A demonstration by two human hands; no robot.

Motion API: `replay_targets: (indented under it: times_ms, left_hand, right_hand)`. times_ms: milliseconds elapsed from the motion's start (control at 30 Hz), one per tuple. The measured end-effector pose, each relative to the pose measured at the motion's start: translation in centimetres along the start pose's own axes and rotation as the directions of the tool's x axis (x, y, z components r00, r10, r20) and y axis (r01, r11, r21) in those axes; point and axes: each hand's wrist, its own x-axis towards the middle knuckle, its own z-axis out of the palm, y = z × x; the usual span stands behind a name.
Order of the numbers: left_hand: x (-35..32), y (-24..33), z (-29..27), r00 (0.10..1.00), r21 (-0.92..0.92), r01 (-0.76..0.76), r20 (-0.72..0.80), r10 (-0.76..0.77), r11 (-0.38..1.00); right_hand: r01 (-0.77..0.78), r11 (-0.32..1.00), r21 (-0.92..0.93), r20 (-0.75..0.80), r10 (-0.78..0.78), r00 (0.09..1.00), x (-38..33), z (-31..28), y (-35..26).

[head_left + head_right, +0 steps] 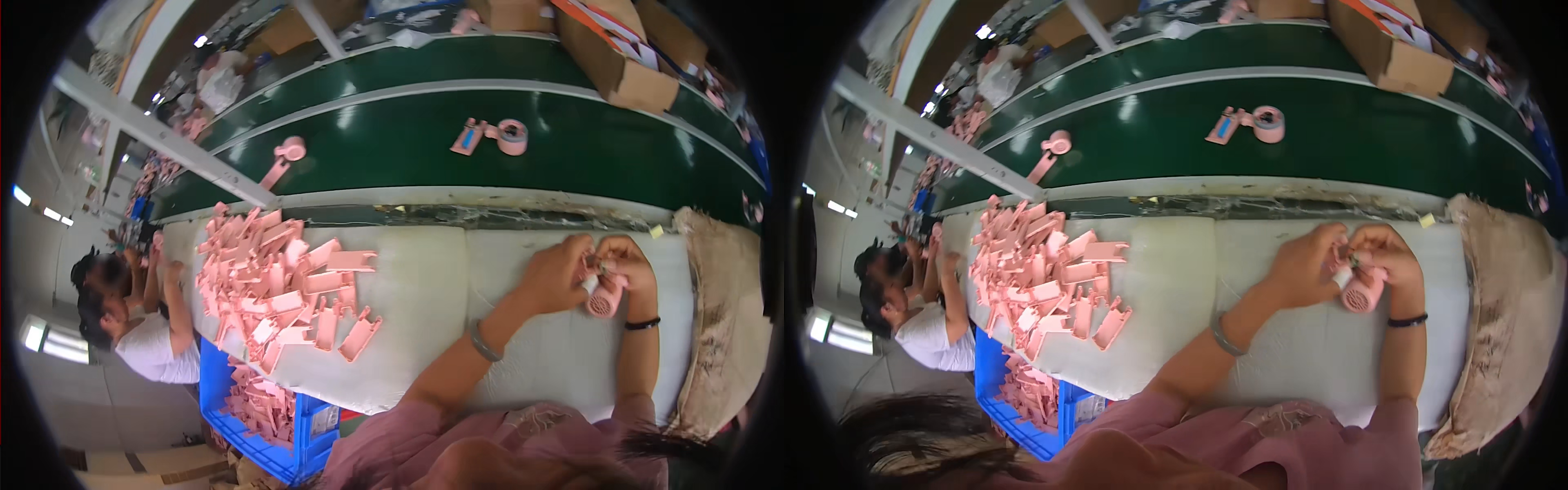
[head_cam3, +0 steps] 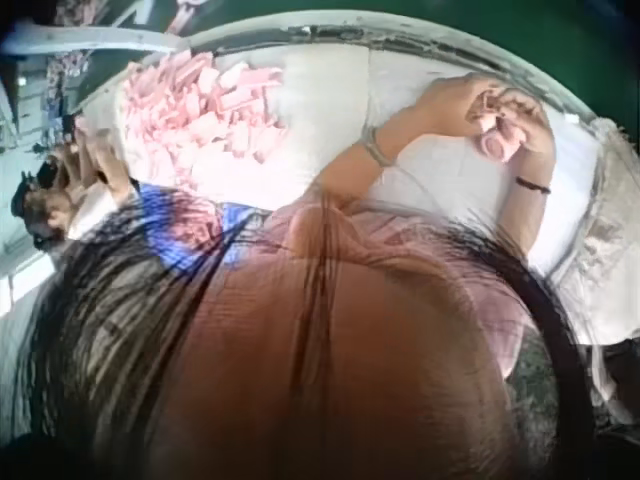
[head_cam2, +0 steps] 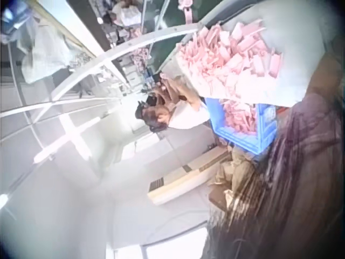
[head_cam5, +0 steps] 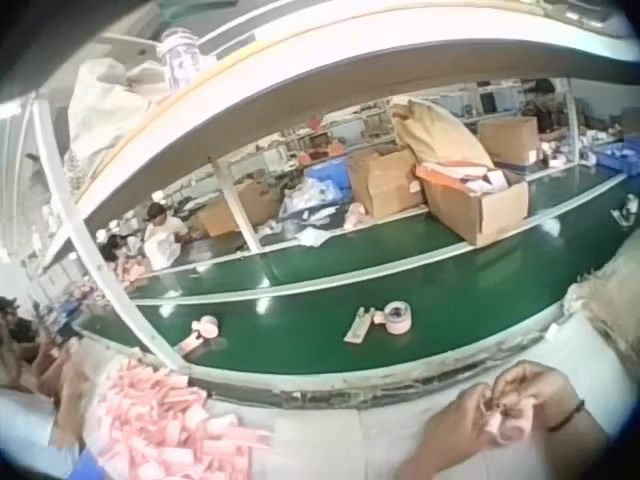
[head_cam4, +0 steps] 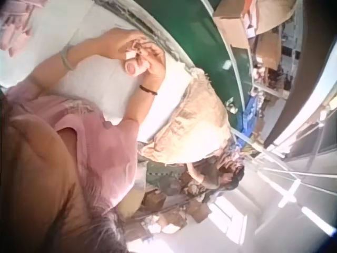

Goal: The person assembles small handheld fans by applying adhesive tape to plastic handle casings, connecting fan heads to the casings, and placing the assembled parts onto the conveyor belt.

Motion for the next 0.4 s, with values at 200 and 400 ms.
replay_targets:
  times_ms: [200,400]
  left_hand:
    - [0.6,-1.7,-0.9,0.957,-0.006,0.282,-0.067,-0.282,0.959]
    - [1.0,-1.8,-1.3,0.761,-0.469,0.632,0.225,-0.609,0.617]
  right_hand:
    - [0.032,0.961,-0.273,-0.121,-0.067,0.990,2.0,1.9,-1.3]
    - [0.033,0.635,-0.772,-0.159,-0.243,0.957,0.4,3.8,-1.5]
